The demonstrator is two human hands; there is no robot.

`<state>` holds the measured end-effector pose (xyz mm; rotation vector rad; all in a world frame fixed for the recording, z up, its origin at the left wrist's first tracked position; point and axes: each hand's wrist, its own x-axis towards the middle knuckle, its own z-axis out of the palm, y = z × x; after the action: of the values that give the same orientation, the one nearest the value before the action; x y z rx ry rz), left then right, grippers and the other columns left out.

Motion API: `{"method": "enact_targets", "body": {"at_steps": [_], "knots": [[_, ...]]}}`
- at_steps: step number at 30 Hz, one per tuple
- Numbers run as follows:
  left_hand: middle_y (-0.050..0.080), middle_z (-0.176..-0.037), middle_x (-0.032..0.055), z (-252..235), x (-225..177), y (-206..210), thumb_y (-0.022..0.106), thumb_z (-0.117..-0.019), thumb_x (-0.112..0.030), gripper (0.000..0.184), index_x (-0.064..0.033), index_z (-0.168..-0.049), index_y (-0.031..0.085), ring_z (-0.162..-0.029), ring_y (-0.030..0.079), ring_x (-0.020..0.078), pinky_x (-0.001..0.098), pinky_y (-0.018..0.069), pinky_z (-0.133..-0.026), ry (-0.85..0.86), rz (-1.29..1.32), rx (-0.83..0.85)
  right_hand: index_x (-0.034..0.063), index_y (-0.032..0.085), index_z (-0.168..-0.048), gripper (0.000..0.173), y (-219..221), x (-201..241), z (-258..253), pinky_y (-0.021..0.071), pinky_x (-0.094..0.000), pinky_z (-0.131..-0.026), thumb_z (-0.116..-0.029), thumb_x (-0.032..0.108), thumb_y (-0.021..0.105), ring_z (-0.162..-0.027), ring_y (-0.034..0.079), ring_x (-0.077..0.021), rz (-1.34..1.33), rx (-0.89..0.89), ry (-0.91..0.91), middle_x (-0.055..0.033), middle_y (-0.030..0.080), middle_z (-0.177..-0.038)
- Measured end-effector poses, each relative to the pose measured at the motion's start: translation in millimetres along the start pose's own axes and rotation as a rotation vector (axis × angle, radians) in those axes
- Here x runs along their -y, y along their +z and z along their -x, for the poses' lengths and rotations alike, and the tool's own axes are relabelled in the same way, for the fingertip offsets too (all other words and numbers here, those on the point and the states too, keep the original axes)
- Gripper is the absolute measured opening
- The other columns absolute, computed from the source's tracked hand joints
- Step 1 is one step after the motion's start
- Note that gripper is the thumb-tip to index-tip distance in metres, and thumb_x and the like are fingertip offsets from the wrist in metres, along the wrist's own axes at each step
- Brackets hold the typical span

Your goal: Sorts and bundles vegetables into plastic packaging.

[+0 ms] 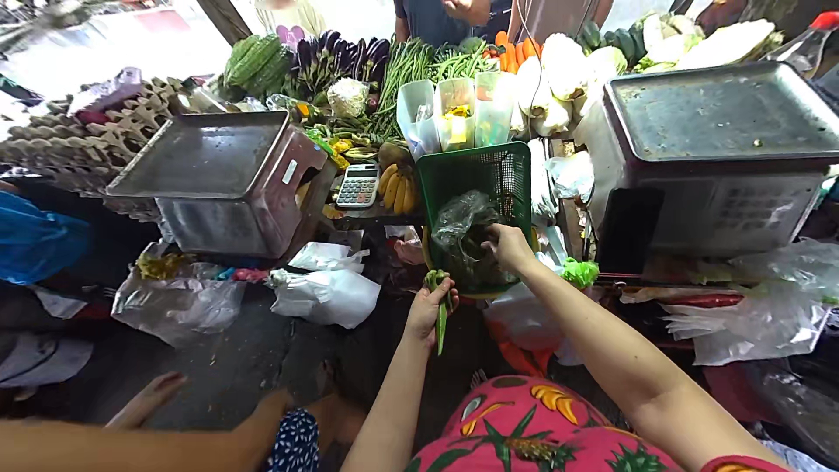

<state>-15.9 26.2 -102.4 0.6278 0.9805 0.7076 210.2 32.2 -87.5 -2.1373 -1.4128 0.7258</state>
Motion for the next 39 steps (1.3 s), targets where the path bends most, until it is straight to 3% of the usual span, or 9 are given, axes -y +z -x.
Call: {"method": "enact_targets", "body": {"at_steps": [7,11,16,20,24,29,31,37,39], "knots": [[0.070,-0.091,0.0091,-11.5,9.9,20.5,0.062,-0.1020,-0.010,0.018,0.0019,-0.116,0.061,-0.077,0.070,0.0138,0.0272,0.0617,-0.075,-0.046,0.144,-0.030,-0.0019,0.068,-0.120,0.030,18.6,8.2,-17.7,0.0477,-0.0547,-0.107,-0.1017,0.021,0.062,-0.122,0.062,-0.0378,0.143,0.193,-0.038,-0.0241,0.067,-0.124],[0.070,-0.109,0.0146,-13.4,6.4,33.5,0.058,-0.1053,-0.015,0.032,-0.0011,-0.133,0.049,-0.090,0.073,0.0240,0.0392,0.0628,-0.080,-0.033,0.148,0.011,-0.0023,0.069,-0.118,0.029,-8.7,22.8,2.5,0.0499,-0.0531,-0.104,-0.1047,0.020,0.056,-0.120,0.062,-0.0378,0.176,0.085,0.003,-0.0231,0.065,-0.123],[0.066,-0.117,0.0164,-32.4,-2.2,59.5,0.059,-0.1046,-0.016,0.043,0.0020,-0.141,0.043,-0.099,0.070,0.0225,0.0363,0.0599,-0.089,0.085,0.111,0.071,-0.0102,0.066,-0.113,0.023,-24.7,45.4,42.6,0.0516,-0.0516,-0.100,-0.1039,0.007,0.054,-0.117,0.062,-0.0421,0.374,-0.025,-0.148,-0.0278,0.064,-0.118],[0.069,-0.099,0.0131,-49.0,-8.6,73.7,0.062,-0.1024,-0.012,0.032,0.0036,-0.129,0.052,-0.083,0.069,0.0170,0.0308,0.0590,-0.076,0.140,0.066,0.063,-0.0115,0.067,-0.114,0.022,-14.6,53.2,81.2,0.0551,-0.0490,-0.094,-0.0985,-0.003,0.053,-0.109,0.066,-0.0419,0.435,-0.064,-0.320,-0.0273,0.067,-0.111],[0.068,-0.090,0.0072,-49.1,-18.6,64.5,0.048,-0.1086,-0.014,0.019,0.0013,-0.116,0.059,-0.072,0.066,0.0110,0.0247,0.0579,-0.070,0.130,0.083,0.174,-0.0043,0.072,-0.113,0.022,-35.6,46.8,109.6,0.0601,-0.0471,-0.083,-0.0991,0.011,0.064,-0.094,0.071,-0.0354,0.242,-0.347,-0.372,-0.0206,0.071,-0.099],[0.070,-0.097,0.0077,-38.4,-15.8,47.8,0.036,-0.1128,-0.032,0.038,-0.0034,-0.123,0.059,-0.075,0.068,0.0107,0.0223,0.0583,-0.070,0.080,0.177,0.272,0.0075,0.078,-0.097,0.017,-55.9,49.6,135.6,0.0578,-0.0174,-0.075,-0.0961,0.022,0.071,-0.082,0.069,-0.0059,-0.026,-0.660,-0.517,-0.0046,0.074,-0.092],[0.069,-0.095,0.0073,-36.8,-12.1,44.0,0.035,-0.1128,-0.035,0.040,-0.0042,-0.124,0.058,-0.073,0.068,0.0112,0.0222,0.0587,-0.067,0.073,0.228,0.292,0.0057,0.078,-0.097,0.014,-51.1,51.6,142.4,0.0581,-0.0155,-0.076,-0.0945,0.019,0.074,-0.084,0.070,-0.0037,-0.124,-0.714,-0.582,-0.0049,0.074,-0.095],[0.070,-0.089,0.0088,-28.5,-4.3,30.7,0.035,-0.1089,-0.049,0.049,-0.0058,-0.116,0.057,-0.084,0.073,0.0222,0.0410,0.0627,-0.083,0.055,0.321,0.320,0.0018,0.077,-0.097,0.009,-2.5,34.1,121.2,0.0616,-0.0208,-0.080,-0.0911,0.008,0.076,-0.091,0.072,-0.0089,-0.334,-0.705,-0.671,-0.0092,0.074,-0.100],[0.071,-0.095,0.0079,-25.7,4.1,25.4,0.054,-0.0979,-0.059,0.058,-0.0063,-0.123,0.055,-0.085,0.072,0.0186,0.0365,0.0622,-0.081,0.114,0.271,0.367,0.0028,0.077,-0.099,0.011,26.2,19.9,109.9,0.0615,-0.0227,-0.081,-0.0918,0.010,0.075,-0.092,0.071,-0.0097,-0.387,-0.569,-0.606,-0.0084,0.073,-0.100]]}}
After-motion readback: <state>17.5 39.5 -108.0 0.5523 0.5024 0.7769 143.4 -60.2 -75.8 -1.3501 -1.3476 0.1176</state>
